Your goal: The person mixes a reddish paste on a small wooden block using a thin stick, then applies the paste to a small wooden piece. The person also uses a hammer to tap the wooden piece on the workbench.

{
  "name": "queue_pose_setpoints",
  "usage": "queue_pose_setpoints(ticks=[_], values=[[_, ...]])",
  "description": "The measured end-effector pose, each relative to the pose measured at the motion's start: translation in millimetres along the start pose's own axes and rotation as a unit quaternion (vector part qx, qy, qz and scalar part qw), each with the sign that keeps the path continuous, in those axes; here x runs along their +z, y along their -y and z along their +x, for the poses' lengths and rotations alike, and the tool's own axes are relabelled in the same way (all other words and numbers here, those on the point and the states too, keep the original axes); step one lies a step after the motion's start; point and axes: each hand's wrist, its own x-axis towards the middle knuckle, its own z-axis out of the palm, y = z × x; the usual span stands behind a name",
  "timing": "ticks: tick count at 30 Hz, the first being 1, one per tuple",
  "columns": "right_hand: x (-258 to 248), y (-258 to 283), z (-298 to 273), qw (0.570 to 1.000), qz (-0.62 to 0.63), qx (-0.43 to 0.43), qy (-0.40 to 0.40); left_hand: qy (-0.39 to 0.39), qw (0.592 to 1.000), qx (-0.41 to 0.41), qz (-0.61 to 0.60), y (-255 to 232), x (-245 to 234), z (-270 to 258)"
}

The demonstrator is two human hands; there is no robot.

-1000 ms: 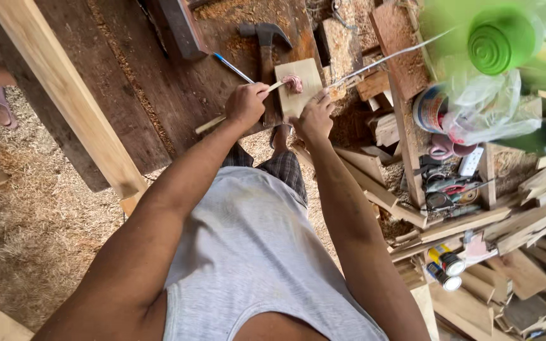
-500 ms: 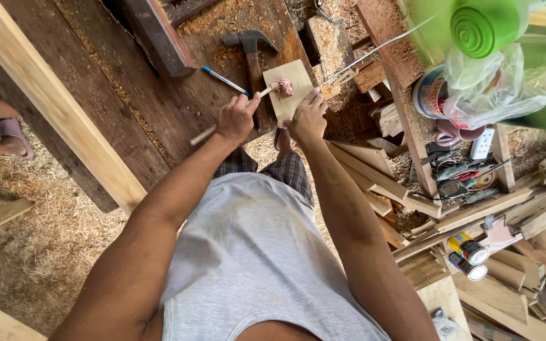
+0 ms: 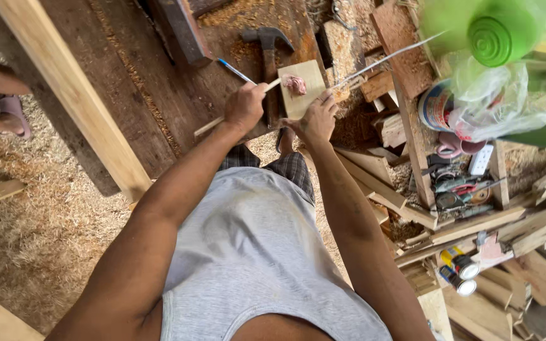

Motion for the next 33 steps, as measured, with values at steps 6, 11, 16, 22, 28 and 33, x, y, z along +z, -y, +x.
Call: queue_pose_setpoints(ticks=[6,11,16,22,28,33], values=[[3.3,-4.9,-8.7,0.993,0.107,0.026,-0.048,-0.069,0.993,-0.011,-0.096,-17.3,-53.7,-43.4],[9.2,-4.2,-27.3,0.986,0.144,-0.022,-0.074,-0.094,0.988,-0.017,-0.125,-6.7,-82.7,-76.4],[26.2,22.4,-25.5,0.981,0.185,-0.026,-0.050,-0.107,0.986,-0.018,-0.130,-1.0,-77.7,-69.6],[31.4,31.2,-19.4,0.990,0.089,-0.085,-0.071,-0.121,0.985,0.005,-0.122,16.8,-43.9,-37.1],[18.8,31.8,-22.3,0.992,0.114,-0.045,-0.001,-0.113,0.989,0.018,-0.096,25.1,-20.6,-37.3],[13.5,37.7,-24.5,0.995,0.100,-0.020,0.006,-0.106,0.992,0.025,-0.059,29.4,-18.5,-55.1]])
